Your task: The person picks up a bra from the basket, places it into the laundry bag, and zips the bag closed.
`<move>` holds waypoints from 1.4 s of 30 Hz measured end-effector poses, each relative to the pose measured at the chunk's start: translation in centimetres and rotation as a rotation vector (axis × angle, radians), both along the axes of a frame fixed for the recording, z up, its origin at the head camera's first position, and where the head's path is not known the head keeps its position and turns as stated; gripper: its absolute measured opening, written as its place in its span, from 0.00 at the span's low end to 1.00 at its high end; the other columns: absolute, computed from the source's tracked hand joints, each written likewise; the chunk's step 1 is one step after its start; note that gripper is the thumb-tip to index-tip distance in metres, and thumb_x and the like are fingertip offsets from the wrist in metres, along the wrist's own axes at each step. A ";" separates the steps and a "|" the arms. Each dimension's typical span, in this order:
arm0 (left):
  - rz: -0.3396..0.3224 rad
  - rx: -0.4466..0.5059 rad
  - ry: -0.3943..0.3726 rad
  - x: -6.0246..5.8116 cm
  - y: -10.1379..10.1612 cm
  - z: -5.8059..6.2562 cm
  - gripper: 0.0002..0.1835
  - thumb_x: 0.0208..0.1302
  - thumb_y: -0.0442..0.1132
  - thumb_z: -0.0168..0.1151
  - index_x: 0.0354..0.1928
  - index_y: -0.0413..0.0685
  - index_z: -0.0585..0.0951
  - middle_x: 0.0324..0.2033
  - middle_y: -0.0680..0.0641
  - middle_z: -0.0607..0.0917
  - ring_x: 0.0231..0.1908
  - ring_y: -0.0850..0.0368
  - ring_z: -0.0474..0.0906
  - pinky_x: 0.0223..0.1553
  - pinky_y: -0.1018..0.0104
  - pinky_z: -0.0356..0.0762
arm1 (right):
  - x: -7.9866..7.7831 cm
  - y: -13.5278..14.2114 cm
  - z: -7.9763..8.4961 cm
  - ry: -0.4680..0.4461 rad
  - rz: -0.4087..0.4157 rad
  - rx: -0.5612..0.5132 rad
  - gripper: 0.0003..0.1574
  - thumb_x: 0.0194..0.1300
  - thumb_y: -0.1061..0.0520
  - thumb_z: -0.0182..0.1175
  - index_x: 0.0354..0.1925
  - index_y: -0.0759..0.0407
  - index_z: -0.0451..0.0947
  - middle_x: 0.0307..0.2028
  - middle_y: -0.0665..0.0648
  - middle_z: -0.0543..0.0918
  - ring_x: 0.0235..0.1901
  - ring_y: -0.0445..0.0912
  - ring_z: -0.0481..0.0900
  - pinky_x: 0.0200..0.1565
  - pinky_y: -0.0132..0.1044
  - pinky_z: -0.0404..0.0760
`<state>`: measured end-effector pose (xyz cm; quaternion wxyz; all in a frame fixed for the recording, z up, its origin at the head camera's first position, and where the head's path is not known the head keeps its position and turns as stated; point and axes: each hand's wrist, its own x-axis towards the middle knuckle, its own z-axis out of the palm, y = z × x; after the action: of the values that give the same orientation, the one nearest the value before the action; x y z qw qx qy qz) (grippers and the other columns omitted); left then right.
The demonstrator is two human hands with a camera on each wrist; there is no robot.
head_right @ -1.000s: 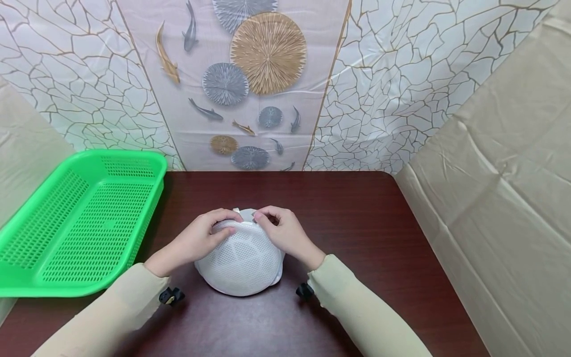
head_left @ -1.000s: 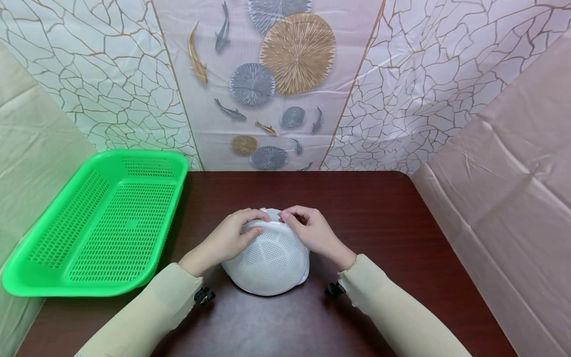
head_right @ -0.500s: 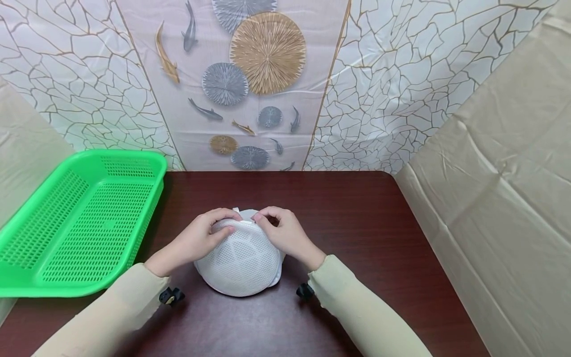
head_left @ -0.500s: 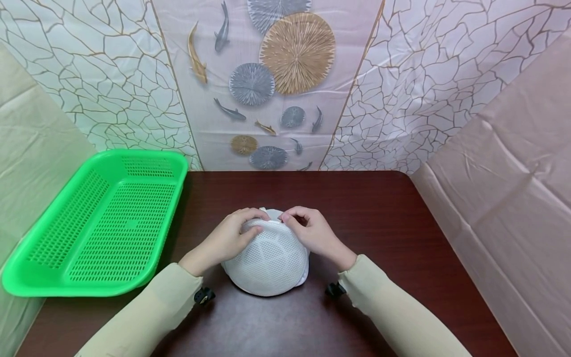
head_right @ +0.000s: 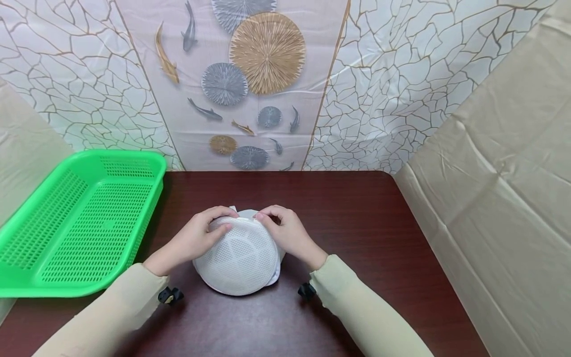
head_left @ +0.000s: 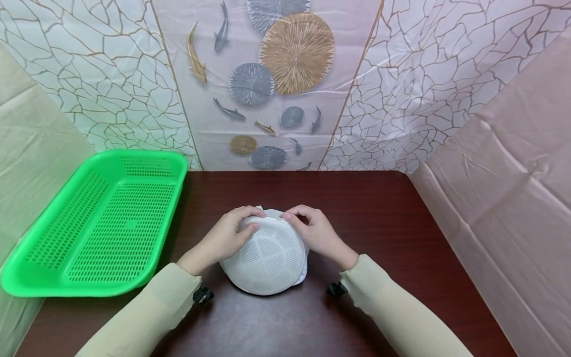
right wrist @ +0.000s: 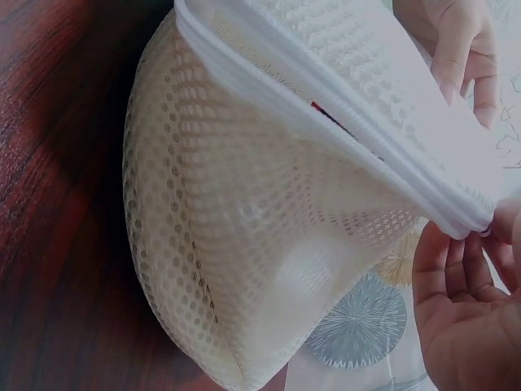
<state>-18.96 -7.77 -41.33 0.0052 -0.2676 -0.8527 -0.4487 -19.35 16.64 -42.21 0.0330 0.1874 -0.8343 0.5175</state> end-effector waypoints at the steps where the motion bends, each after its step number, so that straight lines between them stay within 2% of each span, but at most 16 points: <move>1: 0.006 0.001 0.002 0.0 0.0 -0.1 0.13 0.63 0.33 0.64 0.48 0.53 0.81 0.54 0.49 0.80 0.59 0.53 0.73 0.59 0.54 0.68 | 0.0 -0.1 0.1 0.007 -0.003 0.007 0.08 0.67 0.54 0.61 0.38 0.55 0.85 0.36 0.49 0.85 0.38 0.44 0.79 0.38 0.36 0.77; 5: 0.029 0.017 0.005 0.0 0.0 -0.3 0.12 0.64 0.33 0.64 0.48 0.53 0.81 0.54 0.50 0.80 0.58 0.54 0.73 0.59 0.54 0.69 | 0.1 -0.3 0.4 0.034 -0.017 0.037 0.07 0.67 0.55 0.62 0.37 0.55 0.85 0.36 0.50 0.85 0.38 0.43 0.79 0.39 0.37 0.77; 13: 0.073 0.067 0.013 0.1 -0.2 -0.6 0.12 0.64 0.33 0.63 0.48 0.51 0.81 0.53 0.50 0.81 0.57 0.55 0.75 0.58 0.57 0.70 | -0.2 -0.5 0.3 0.052 -0.054 0.087 0.05 0.67 0.55 0.62 0.34 0.50 0.83 0.32 0.45 0.84 0.33 0.41 0.78 0.34 0.37 0.78; 19: 0.101 0.093 0.026 0.1 -0.5 -0.6 0.11 0.64 0.33 0.63 0.48 0.50 0.81 0.50 0.49 0.82 0.54 0.52 0.76 0.57 0.53 0.71 | -0.1 -0.2 0.5 0.048 -0.066 0.105 0.07 0.68 0.54 0.61 0.32 0.50 0.83 0.30 0.45 0.83 0.31 0.41 0.77 0.33 0.37 0.76; 23: 0.101 0.107 0.032 -0.1 -0.6 -0.7 0.11 0.64 0.32 0.63 0.48 0.50 0.81 0.51 0.48 0.82 0.54 0.52 0.76 0.56 0.52 0.71 | -0.2 0.0 0.4 0.050 -0.062 0.127 0.06 0.68 0.55 0.60 0.34 0.50 0.83 0.32 0.45 0.83 0.33 0.41 0.78 0.35 0.37 0.76; 30: 0.085 0.117 0.006 -0.4 -0.5 -0.7 0.11 0.65 0.32 0.62 0.48 0.50 0.81 0.51 0.50 0.82 0.55 0.55 0.76 0.58 0.56 0.69 | -0.1 0.2 0.0 0.167 -0.024 0.224 0.06 0.67 0.60 0.60 0.39 0.51 0.83 0.38 0.45 0.81 0.41 0.39 0.78 0.43 0.38 0.77; 35: 0.074 0.078 -0.022 -0.5 -0.2 -0.2 0.10 0.65 0.37 0.63 0.48 0.51 0.82 0.49 0.52 0.82 0.57 0.55 0.74 0.60 0.57 0.67 | -0.1 0.1 0.0 0.244 -0.022 0.274 0.05 0.68 0.59 0.59 0.38 0.50 0.82 0.36 0.45 0.79 0.38 0.38 0.77 0.40 0.36 0.77; 42: 0.089 0.044 -0.030 -0.5 0.3 0.3 0.09 0.66 0.39 0.63 0.47 0.53 0.83 0.48 0.53 0.83 0.58 0.55 0.73 0.60 0.57 0.66 | 0.0 -0.4 0.3 0.292 -0.027 0.260 0.04 0.69 0.58 0.58 0.37 0.50 0.80 0.36 0.44 0.77 0.35 0.38 0.75 0.37 0.35 0.76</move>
<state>-19.44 -7.47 -41.04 0.0182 -0.2226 -0.8537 -0.4705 -19.38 16.26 -41.88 0.1361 0.2522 -0.8828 0.3721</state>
